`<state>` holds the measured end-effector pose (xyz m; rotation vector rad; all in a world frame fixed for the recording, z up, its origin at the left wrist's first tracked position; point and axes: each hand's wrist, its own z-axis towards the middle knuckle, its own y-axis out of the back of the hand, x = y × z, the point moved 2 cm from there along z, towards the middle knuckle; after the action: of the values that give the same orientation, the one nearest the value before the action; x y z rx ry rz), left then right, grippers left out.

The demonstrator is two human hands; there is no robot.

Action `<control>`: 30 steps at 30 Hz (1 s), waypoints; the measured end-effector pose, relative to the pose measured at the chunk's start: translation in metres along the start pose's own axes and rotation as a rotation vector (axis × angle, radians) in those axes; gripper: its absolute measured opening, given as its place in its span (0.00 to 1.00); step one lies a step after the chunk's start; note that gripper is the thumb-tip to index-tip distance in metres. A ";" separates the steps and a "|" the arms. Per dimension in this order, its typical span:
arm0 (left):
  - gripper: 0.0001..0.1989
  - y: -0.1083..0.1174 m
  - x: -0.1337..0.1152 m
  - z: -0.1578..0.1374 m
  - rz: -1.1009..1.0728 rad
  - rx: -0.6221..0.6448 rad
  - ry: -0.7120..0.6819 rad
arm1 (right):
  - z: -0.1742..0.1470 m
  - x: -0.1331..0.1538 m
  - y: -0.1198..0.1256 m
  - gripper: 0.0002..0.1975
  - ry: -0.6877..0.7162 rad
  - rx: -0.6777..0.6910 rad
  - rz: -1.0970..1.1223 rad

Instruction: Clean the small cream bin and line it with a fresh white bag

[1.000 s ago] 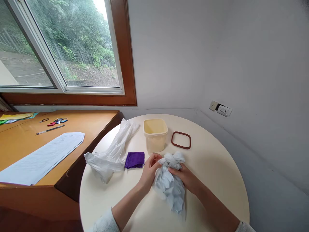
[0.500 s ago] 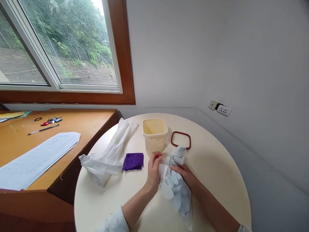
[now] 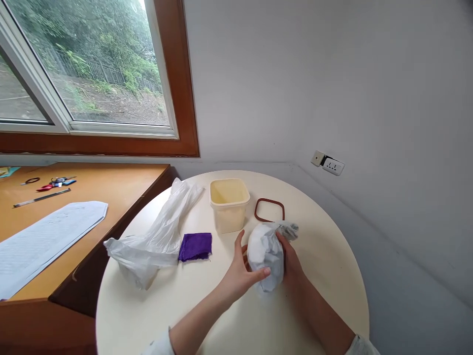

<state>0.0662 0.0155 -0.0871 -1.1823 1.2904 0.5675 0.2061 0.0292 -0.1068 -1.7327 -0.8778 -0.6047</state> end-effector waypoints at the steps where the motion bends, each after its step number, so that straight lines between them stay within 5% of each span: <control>1: 0.58 -0.001 0.000 -0.001 -0.009 0.005 0.015 | 0.000 0.000 0.000 0.18 0.037 -0.007 0.000; 8: 0.31 0.012 -0.002 0.006 -0.334 0.086 0.116 | -0.013 0.004 -0.011 0.26 0.260 0.183 -0.114; 14: 0.30 0.019 0.004 0.008 -0.426 0.105 0.235 | -0.025 0.014 -0.019 0.35 0.310 0.287 -0.250; 23: 0.27 0.019 0.006 0.010 -0.453 0.142 0.195 | -0.023 0.004 -0.023 0.46 0.363 0.293 -0.179; 30: 0.22 0.016 0.003 0.008 -0.427 0.128 0.106 | -0.023 0.004 -0.017 0.39 0.306 0.354 -0.217</control>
<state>0.0566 0.0273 -0.0969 -1.3443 1.0985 0.1108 0.1958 0.0119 -0.0868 -1.1995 -0.8978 -0.7828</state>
